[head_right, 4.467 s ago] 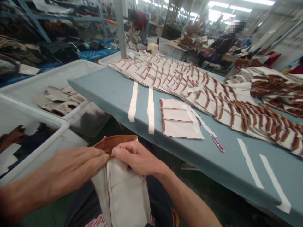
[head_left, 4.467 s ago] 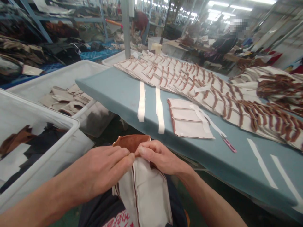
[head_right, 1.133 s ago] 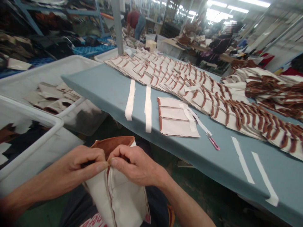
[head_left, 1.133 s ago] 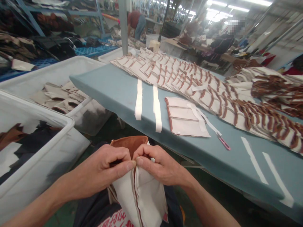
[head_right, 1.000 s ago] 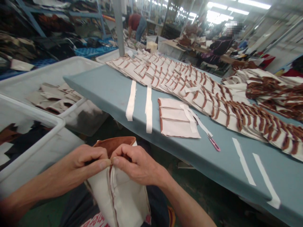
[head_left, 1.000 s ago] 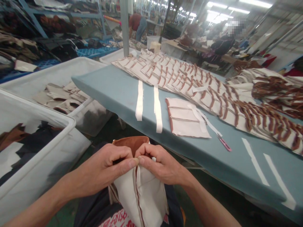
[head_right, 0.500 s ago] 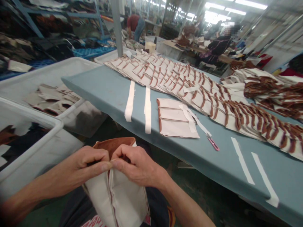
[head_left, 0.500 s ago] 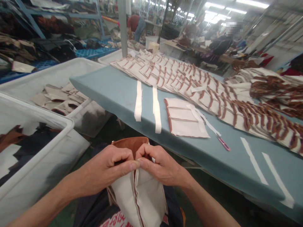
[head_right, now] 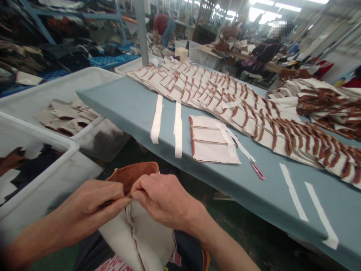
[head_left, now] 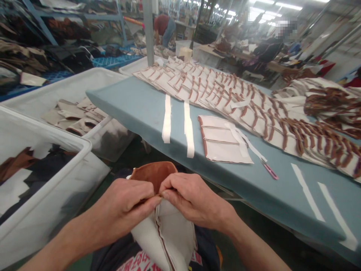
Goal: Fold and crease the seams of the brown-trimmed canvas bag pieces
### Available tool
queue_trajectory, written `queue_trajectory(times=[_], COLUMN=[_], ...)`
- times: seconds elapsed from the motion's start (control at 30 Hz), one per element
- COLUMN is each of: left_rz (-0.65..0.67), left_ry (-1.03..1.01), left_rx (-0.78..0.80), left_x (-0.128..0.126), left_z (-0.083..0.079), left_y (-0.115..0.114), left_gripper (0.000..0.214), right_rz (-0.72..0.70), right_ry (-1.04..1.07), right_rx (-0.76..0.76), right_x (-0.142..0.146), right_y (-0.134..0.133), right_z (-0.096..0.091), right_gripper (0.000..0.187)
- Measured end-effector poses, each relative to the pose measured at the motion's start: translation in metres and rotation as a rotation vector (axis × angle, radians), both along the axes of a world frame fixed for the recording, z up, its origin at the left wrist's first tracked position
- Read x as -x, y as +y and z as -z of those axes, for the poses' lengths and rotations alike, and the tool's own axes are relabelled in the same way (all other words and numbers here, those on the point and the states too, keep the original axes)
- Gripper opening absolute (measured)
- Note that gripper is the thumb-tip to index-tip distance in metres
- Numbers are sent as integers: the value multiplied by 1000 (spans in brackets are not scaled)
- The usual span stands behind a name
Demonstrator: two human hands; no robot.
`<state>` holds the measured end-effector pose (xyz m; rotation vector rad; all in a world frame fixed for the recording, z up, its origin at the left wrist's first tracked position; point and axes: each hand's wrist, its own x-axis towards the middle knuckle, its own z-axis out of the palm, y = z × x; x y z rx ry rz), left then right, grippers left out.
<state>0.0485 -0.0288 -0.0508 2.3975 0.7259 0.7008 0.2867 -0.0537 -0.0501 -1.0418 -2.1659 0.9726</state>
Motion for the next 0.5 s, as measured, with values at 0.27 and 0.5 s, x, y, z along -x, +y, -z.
queue_trajectory(times=[0.27,0.5], left_rz=[-3,-48], left_ry=[0,-49], left_rx=[-8,-65], left_x=[11,13], left_z=[3,12], left_y=[-4,-3], left_gripper=[48,57], right_rz=[-4,53], right_ry=[-4,1], right_rx=[-45,-138], right_x=[2,0], right_y=[2,-3], right_z=[10,15], right_gripper=[22,22])
